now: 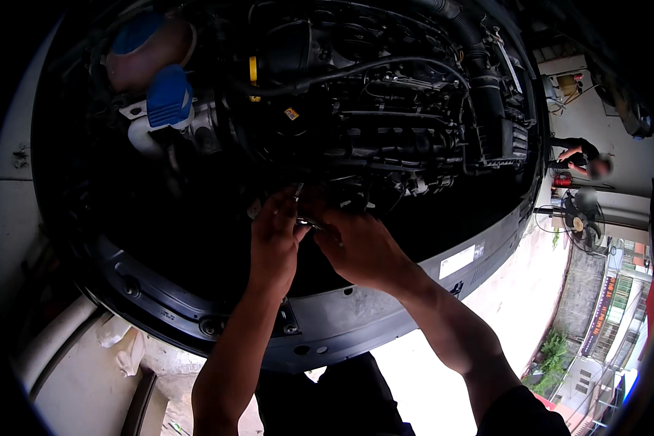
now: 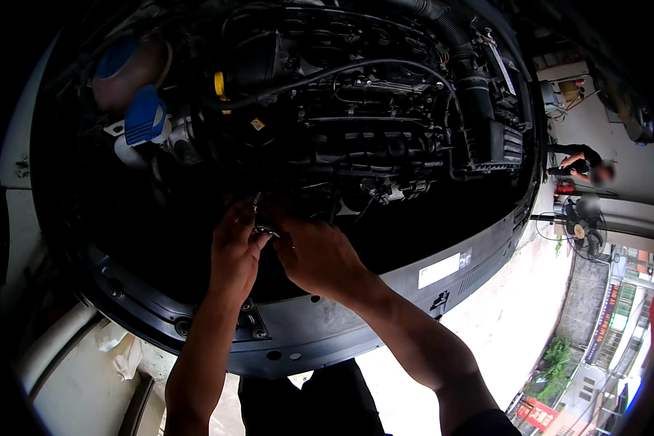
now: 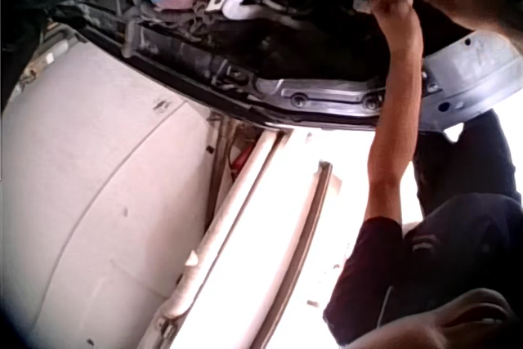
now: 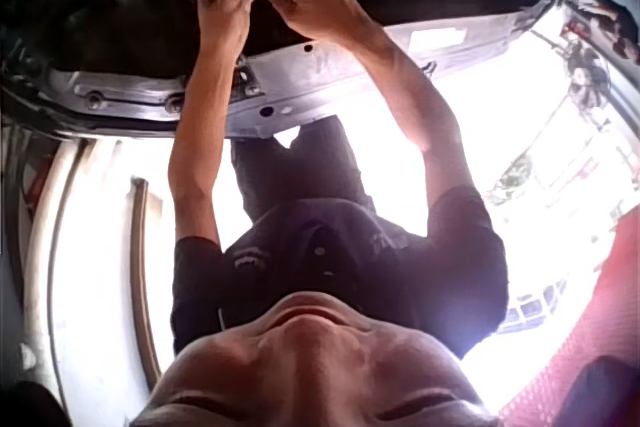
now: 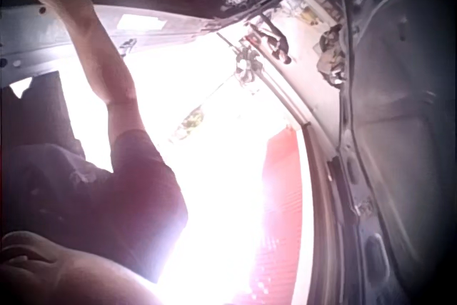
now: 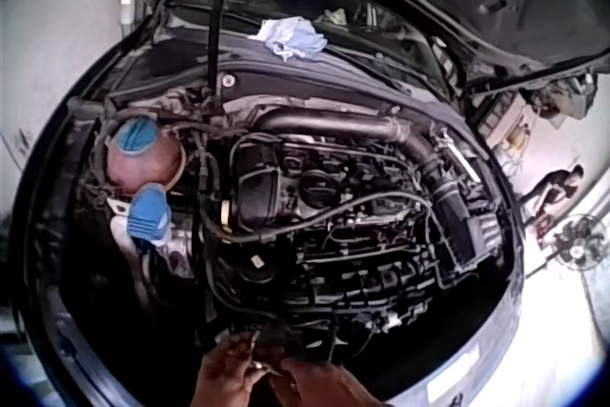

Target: The person detaches a hose from the engine, uses a screwdriver to loosen components, and works on the wiring and connectors within the engine bay.

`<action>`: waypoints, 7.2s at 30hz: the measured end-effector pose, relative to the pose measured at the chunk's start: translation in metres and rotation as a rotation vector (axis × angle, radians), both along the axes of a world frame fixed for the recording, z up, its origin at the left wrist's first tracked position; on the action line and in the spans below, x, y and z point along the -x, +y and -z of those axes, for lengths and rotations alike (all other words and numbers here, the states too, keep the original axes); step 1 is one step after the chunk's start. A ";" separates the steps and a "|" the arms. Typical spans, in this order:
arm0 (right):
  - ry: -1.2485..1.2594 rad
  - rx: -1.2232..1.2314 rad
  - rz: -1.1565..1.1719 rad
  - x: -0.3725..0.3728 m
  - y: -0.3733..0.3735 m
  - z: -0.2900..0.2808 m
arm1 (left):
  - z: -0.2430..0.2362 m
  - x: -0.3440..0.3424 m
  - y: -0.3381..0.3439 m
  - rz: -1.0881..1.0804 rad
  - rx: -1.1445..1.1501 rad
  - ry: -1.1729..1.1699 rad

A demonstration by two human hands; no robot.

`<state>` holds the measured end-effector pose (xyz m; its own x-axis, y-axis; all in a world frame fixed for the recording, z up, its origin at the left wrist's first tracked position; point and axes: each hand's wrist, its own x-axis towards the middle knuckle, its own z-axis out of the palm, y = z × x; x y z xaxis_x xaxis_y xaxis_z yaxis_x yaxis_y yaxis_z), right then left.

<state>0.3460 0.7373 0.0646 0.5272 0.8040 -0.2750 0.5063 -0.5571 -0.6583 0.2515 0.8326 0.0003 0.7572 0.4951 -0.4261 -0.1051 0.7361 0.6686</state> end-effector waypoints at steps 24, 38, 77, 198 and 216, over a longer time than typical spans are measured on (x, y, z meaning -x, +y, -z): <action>0.195 0.602 -0.253 -0.134 -0.120 0.083 | -0.008 -0.076 0.003 0.571 -0.899 0.513; 0.296 0.413 0.071 -0.114 -0.104 0.073 | 0.066 -0.047 0.043 0.570 -1.405 0.195; 0.391 0.338 0.144 -0.117 -0.107 0.074 | 0.052 -0.048 0.011 0.514 -1.396 0.286; 0.496 0.516 -0.070 -0.168 -0.137 0.067 | 0.090 -0.168 -0.125 -0.193 0.775 0.350; 0.456 0.382 0.120 -0.127 -0.141 0.053 | 0.104 -0.156 -0.118 0.042 0.599 0.445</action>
<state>0.4732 0.5964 0.0119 0.3687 0.5459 -0.7523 0.1391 -0.8327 -0.5360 0.4073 0.7148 -0.1039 0.4636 0.0564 -0.8843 0.1175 0.9852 0.1244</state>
